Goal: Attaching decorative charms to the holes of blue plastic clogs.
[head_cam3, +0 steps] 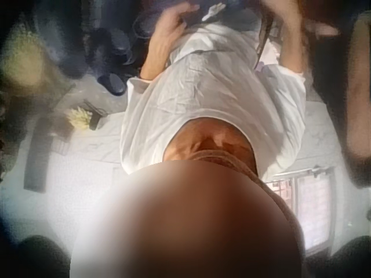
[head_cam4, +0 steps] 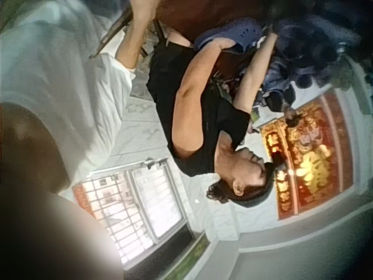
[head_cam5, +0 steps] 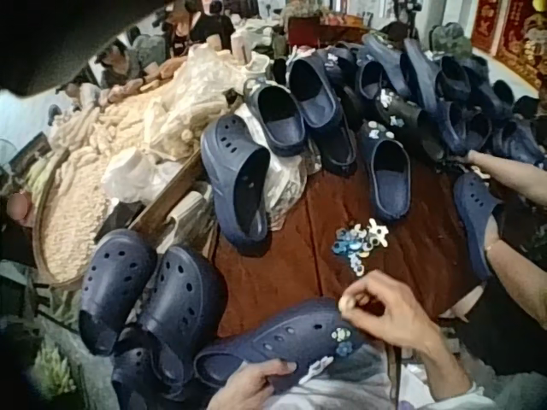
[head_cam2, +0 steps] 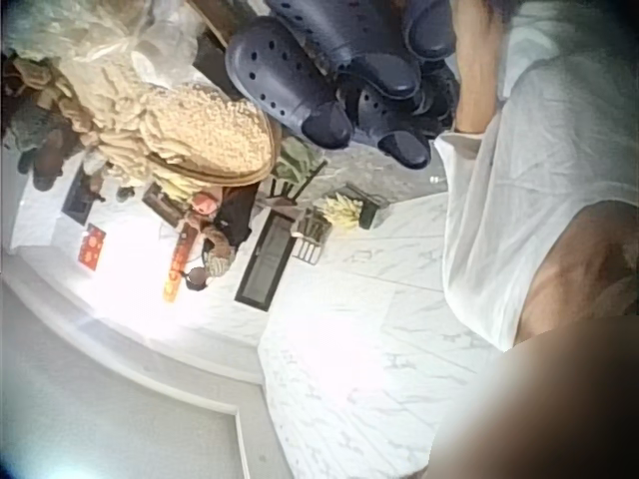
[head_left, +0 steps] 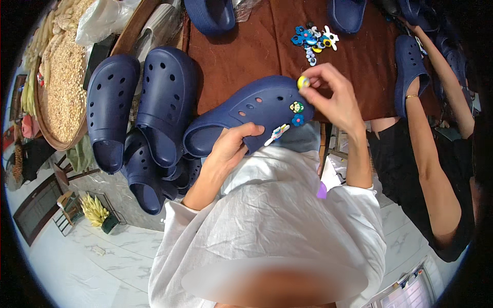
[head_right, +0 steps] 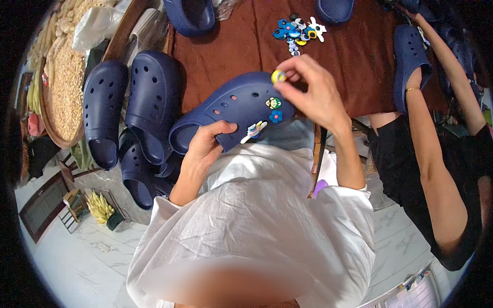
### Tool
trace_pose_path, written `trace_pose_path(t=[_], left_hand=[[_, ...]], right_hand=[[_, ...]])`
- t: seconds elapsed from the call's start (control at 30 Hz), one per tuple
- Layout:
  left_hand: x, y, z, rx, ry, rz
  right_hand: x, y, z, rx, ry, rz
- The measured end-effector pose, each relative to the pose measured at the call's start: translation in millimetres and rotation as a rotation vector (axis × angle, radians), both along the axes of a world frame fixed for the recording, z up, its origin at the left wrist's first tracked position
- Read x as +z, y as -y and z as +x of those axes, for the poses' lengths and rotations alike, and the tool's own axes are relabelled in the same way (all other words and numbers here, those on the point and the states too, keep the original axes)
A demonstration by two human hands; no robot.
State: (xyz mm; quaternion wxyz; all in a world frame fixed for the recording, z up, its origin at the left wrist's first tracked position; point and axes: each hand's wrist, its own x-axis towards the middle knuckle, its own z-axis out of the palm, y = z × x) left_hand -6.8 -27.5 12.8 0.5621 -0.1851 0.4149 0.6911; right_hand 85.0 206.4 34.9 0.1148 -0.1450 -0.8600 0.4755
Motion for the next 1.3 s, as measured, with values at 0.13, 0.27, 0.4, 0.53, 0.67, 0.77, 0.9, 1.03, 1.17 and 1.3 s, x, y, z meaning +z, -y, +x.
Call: trace_pose_path(t=[0.13, 0.27, 0.4, 0.53, 0.67, 0.77, 0.9, 1.03, 1.17, 1.3], left_hand=[[6.6, -1.3, 1.6, -0.016, -0.005, -0.027], [21.7, -4.8, 5.0, -0.019, -0.029, -0.005], [29.6, -4.1, 7.5, -0.031, -0.043, 0.033], [29.0, -4.6, 10.5, -0.042, -0.055, 0.028], [20.6, -0.8, 15.4, -0.079, -0.127, 0.025], [19.9, -0.9, 17.3, -0.114, -0.155, 0.039], [25.4, -3.5, 25.9, -0.163, -0.4, -0.018], [26.8, -4.1, 34.9, -0.191, -0.517, -0.056], [25.0, -2.4, 38.0, -0.196, -0.531, -0.074], [25.6, -1.0, 33.7, -0.215, -0.559, -0.045]], right_hand=[[7.2, 20.6, 1.7, 0.099, 0.074, -0.017], [4.5, 25.5, 4.0, 0.137, 0.031, 0.07], [7.6, 27.1, 7.4, 0.152, 0.036, 0.047], [5.9, 27.4, 10.6, 0.137, 0.036, 0.051], [10.1, 29.9, 13.0, 0.129, 0.02, 0.137], [14.6, 29.6, 14.0, 0.141, 0.057, 0.24], [13.0, 36.8, 14.8, 0.09, 0.037, 0.186], [15.7, 42.1, 14.8, 0.065, 0.05, 0.17], [16.6, 44.8, 13.5, 0.043, 0.064, 0.125], [9.9, 36.4, 14.1, 0.018, 0.136, -0.129]])
